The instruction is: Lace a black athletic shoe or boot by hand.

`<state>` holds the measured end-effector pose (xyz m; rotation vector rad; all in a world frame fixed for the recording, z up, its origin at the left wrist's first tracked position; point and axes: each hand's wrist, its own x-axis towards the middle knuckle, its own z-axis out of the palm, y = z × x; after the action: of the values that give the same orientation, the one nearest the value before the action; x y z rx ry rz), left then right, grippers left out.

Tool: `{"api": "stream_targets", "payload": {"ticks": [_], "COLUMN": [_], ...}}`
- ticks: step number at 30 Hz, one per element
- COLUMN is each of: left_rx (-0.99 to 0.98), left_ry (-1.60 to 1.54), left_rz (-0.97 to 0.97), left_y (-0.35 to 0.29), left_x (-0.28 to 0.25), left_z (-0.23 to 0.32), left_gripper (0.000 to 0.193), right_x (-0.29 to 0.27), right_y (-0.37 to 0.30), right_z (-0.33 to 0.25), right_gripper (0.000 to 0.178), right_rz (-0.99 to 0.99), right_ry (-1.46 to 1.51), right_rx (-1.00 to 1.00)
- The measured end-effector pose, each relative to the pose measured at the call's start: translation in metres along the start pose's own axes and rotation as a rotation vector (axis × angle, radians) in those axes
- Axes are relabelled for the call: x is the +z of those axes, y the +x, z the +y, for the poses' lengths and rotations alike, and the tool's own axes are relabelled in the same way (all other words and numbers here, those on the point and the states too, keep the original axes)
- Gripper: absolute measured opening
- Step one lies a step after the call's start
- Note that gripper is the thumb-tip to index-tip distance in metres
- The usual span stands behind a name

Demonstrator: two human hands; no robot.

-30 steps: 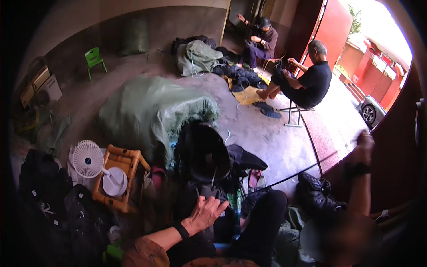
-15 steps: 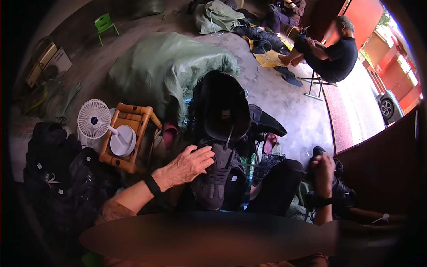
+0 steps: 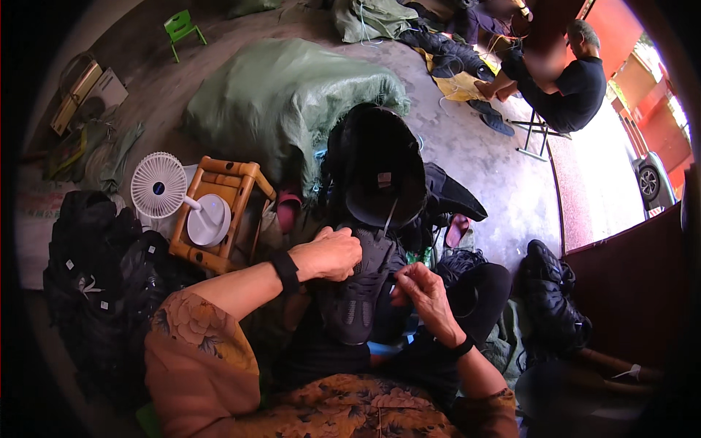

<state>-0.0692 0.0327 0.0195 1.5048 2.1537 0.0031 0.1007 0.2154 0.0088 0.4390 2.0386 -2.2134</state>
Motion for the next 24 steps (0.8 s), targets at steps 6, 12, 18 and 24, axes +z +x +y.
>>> {"api": "stream_targets", "payload": {"ticks": [6, 12, 18, 24], "left_rx": [0.040, -0.097, 0.064, 0.186], "left_ry": [-1.018, -1.292, -0.263, -0.507], "left_rz": [0.231, 0.288, 0.630, 0.655], "left_y": [-0.002, 0.000, -0.035, -0.022], "left_x": [0.002, 0.004, 0.029, 0.036], "left_z": [0.004, 0.013, 0.036, 0.012], "left_gripper": [0.015, 0.022, 0.032, 0.007], "right_x": [0.023, 0.050, -0.066, -0.253], "right_y": [0.012, 0.028, 0.023, -0.037], "right_z": [0.001, 0.017, -0.031, -0.092], "right_gripper": [0.020, 0.015, 0.019, 0.020], "right_rz": [-0.082, -0.065, 0.281, 0.515], "right_ry": [0.263, 0.546, 0.518, 0.557], "right_rx": [0.121, 0.157, -0.185, -0.376]}}
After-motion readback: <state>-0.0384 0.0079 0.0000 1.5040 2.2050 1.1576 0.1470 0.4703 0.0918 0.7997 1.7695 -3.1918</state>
